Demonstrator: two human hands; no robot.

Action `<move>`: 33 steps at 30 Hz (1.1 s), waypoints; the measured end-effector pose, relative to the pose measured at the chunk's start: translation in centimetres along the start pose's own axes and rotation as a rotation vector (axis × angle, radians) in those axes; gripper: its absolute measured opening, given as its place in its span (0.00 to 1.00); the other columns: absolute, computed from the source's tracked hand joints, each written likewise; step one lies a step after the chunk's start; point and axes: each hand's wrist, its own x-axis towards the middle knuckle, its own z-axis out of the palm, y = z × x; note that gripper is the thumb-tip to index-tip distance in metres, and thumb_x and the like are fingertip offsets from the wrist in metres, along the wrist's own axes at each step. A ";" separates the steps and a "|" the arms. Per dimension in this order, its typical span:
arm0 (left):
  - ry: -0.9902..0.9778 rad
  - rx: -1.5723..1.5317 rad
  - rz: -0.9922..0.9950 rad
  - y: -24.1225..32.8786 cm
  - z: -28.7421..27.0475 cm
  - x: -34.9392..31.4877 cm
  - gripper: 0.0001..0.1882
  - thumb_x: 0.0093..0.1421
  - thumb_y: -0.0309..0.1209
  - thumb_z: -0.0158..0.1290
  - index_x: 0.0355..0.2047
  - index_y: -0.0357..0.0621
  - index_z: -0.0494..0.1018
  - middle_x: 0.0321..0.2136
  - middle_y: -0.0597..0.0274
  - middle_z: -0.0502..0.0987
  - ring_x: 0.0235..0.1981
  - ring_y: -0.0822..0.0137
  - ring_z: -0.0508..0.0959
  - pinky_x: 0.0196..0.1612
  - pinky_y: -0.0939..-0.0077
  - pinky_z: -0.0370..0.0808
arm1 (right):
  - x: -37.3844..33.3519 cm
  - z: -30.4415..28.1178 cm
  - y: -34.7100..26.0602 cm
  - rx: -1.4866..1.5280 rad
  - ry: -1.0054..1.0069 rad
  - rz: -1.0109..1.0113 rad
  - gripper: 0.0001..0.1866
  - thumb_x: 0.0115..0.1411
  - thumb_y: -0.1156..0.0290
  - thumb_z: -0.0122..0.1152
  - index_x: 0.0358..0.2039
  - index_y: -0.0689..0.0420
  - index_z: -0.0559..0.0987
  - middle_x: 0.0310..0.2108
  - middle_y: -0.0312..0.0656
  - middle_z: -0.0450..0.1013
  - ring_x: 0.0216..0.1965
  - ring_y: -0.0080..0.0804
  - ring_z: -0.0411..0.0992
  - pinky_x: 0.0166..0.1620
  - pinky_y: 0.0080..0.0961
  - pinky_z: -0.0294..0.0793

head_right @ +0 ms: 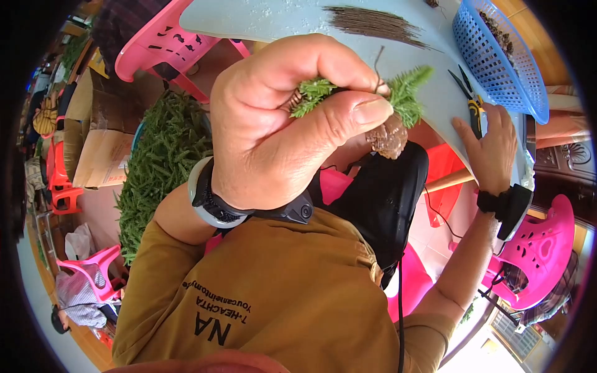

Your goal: The person uses pliers to wire a pinecone to a pine branch, then bends another branch into a circle and secures the ends with wire. Finally, they pick up more branches from a basket to continue the process.

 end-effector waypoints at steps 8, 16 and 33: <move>-0.102 -0.153 -0.188 0.6 -0.2 0.1 0.05 0.53 0.26 0.57 0.24 0.37 0.73 0.19 0.62 0.74 0.21 0.73 0.74 0.25 0.80 0.68 | 0.7 1.2 3.0 0.356 -0.170 0.047 0.31 0.52 0.57 0.61 0.51 0.63 0.65 0.50 0.55 0.65 0.53 0.52 0.62 0.55 0.40 0.59; -0.134 -0.258 -0.313 0.8 -0.5 0.5 0.05 0.54 0.25 0.57 0.27 0.36 0.74 0.21 0.66 0.76 0.23 0.80 0.72 0.27 0.85 0.68 | -1.3 1.3 3.8 0.358 -0.097 0.024 0.34 0.52 0.58 0.61 0.55 0.62 0.62 0.52 0.57 0.64 0.55 0.53 0.60 0.57 0.38 0.57; -0.155 -0.379 -0.303 0.2 -0.3 0.1 0.04 0.57 0.25 0.55 0.32 0.37 0.73 0.23 0.66 0.72 0.27 0.77 0.72 0.32 0.82 0.71 | -1.4 -3.5 3.0 0.226 -0.222 0.092 0.25 0.50 0.76 0.57 0.51 0.61 0.65 0.48 0.55 0.66 0.50 0.50 0.66 0.55 0.34 0.62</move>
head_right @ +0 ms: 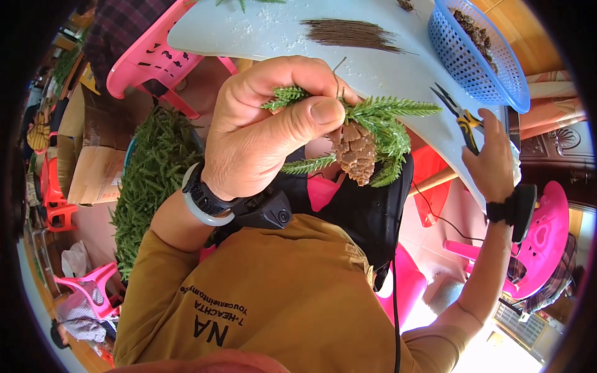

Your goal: The person uses pliers to wire a pinecone to a pine branch, then bends another branch into a circle and secures the ends with wire. Finally, they pick up more branches from a basket to continue the process.

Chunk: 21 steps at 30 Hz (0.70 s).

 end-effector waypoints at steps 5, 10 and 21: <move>0.028 -0.102 -0.100 0.5 0.3 -0.1 0.05 0.56 0.25 0.56 0.28 0.36 0.74 0.23 0.69 0.74 0.26 0.82 0.71 0.30 0.86 0.68 | -1.5 -1.5 -0.3 0.083 0.188 0.011 0.29 0.45 0.83 0.54 0.52 0.63 0.65 0.48 0.53 0.66 0.50 0.44 0.66 0.54 0.30 0.62; -0.070 -0.051 -0.177 0.3 0.2 -0.2 0.04 0.58 0.25 0.54 0.32 0.38 0.73 0.22 0.66 0.72 0.20 0.81 0.67 0.24 0.86 0.66 | -3.3 -4.7 -4.0 0.516 0.227 -0.110 0.34 0.37 0.85 0.51 0.52 0.64 0.67 0.45 0.51 0.67 0.47 0.41 0.68 0.51 0.28 0.64; -0.110 -0.171 -0.219 0.9 0.4 -0.8 0.04 0.56 0.24 0.56 0.31 0.37 0.73 0.22 0.67 0.73 0.19 0.81 0.67 0.21 0.87 0.62 | -2.3 -6.9 -9.9 0.420 -0.032 -0.475 0.32 0.31 0.83 0.52 0.45 0.66 0.73 0.41 0.51 0.69 0.43 0.41 0.70 0.49 0.28 0.66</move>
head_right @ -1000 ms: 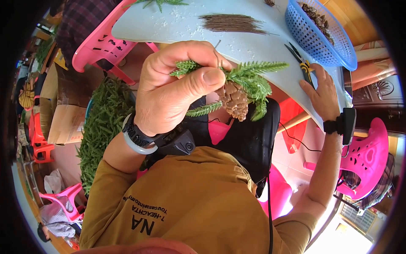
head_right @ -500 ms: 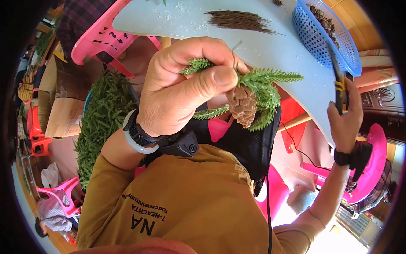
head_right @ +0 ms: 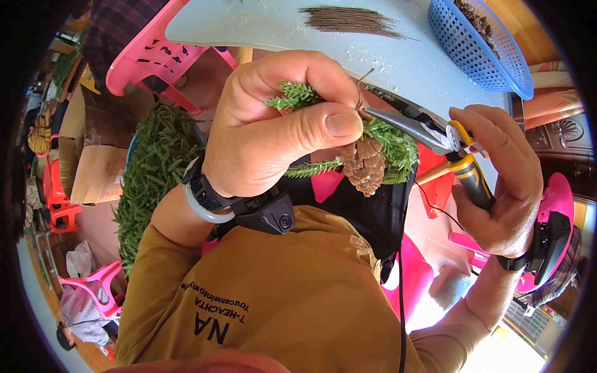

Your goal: The person uses pliers to wire a pinecone to a pine branch, then bends another branch into a circle and secures the ends with wire. Finally, they pick up more branches from a basket to continue the process.

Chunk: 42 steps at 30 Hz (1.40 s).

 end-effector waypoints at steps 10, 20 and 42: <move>0.039 0.054 0.003 0.2 0.4 -0.1 0.05 0.55 0.24 0.56 0.27 0.35 0.74 0.21 0.65 0.75 0.23 0.80 0.72 0.25 0.87 0.67 | 0.4 -0.6 0.3 0.027 -0.061 -0.063 0.33 0.30 0.83 0.52 0.45 0.66 0.73 0.40 0.51 0.69 0.42 0.40 0.71 0.48 0.26 0.67; 0.029 -0.043 -0.023 -0.4 0.5 0.0 0.04 0.55 0.23 0.56 0.27 0.33 0.73 0.22 0.62 0.77 0.25 0.77 0.76 0.28 0.84 0.71 | 0.7 -0.8 0.3 -0.041 -0.074 -0.090 0.31 0.32 0.81 0.59 0.45 0.65 0.73 0.39 0.49 0.70 0.38 0.38 0.71 0.43 0.25 0.69; 0.336 1.341 1.022 -1.4 -1.1 1.0 0.11 0.36 0.26 0.60 0.21 0.41 0.69 0.16 0.60 0.67 0.17 0.58 0.69 0.20 0.71 0.65 | -0.8 3.1 -0.1 0.319 0.110 0.127 0.30 0.36 0.83 0.66 0.45 0.68 0.72 0.39 0.46 0.71 0.38 0.31 0.71 0.43 0.22 0.68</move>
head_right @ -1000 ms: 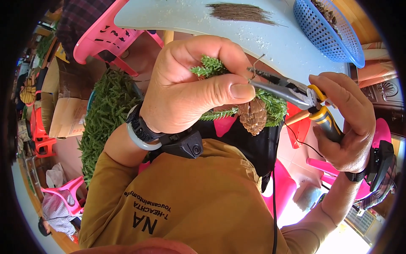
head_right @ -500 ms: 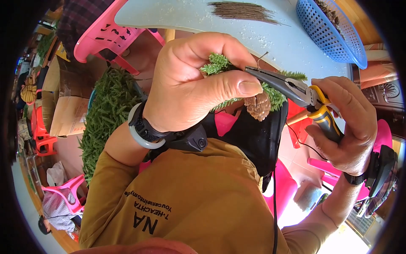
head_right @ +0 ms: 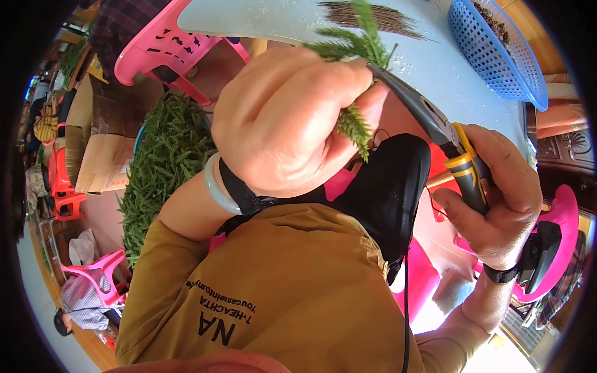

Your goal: The person uses pliers to wire a pinecone to a pine branch, then bends another branch into a circle and secures the ends with wire. Finally, they pick up more branches from a basket to continue the process.

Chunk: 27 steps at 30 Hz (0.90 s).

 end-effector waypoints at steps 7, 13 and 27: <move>-0.206 -0.712 -0.479 0.4 -1.0 1.4 0.09 0.51 0.32 0.57 0.30 0.40 0.73 0.23 0.64 0.72 0.20 0.69 0.71 0.25 0.77 0.66 | 0.0 -1.2 0.9 0.036 -0.026 0.000 0.31 0.36 0.80 0.68 0.46 0.69 0.72 0.41 0.47 0.71 0.40 0.33 0.71 0.44 0.25 0.69; -0.152 -1.228 -0.584 -1.4 -0.2 1.0 0.10 0.56 0.33 0.56 0.34 0.39 0.74 0.26 0.67 0.74 0.24 0.75 0.71 0.28 0.80 0.67 | 1.0 -1.2 0.6 -0.136 -0.172 -0.245 0.32 0.35 0.77 0.68 0.45 0.69 0.72 0.41 0.50 0.71 0.40 0.36 0.71 0.45 0.28 0.69; -0.536 -1.265 -0.726 -2.6 -1.3 1.0 0.09 0.51 0.30 0.61 0.26 0.39 0.73 0.21 0.70 0.73 0.24 0.80 0.71 0.26 0.84 0.66 | -0.3 -0.1 1.7 -0.072 0.007 -0.240 0.33 0.34 0.80 0.69 0.46 0.69 0.72 0.42 0.52 0.71 0.42 0.38 0.71 0.47 0.28 0.69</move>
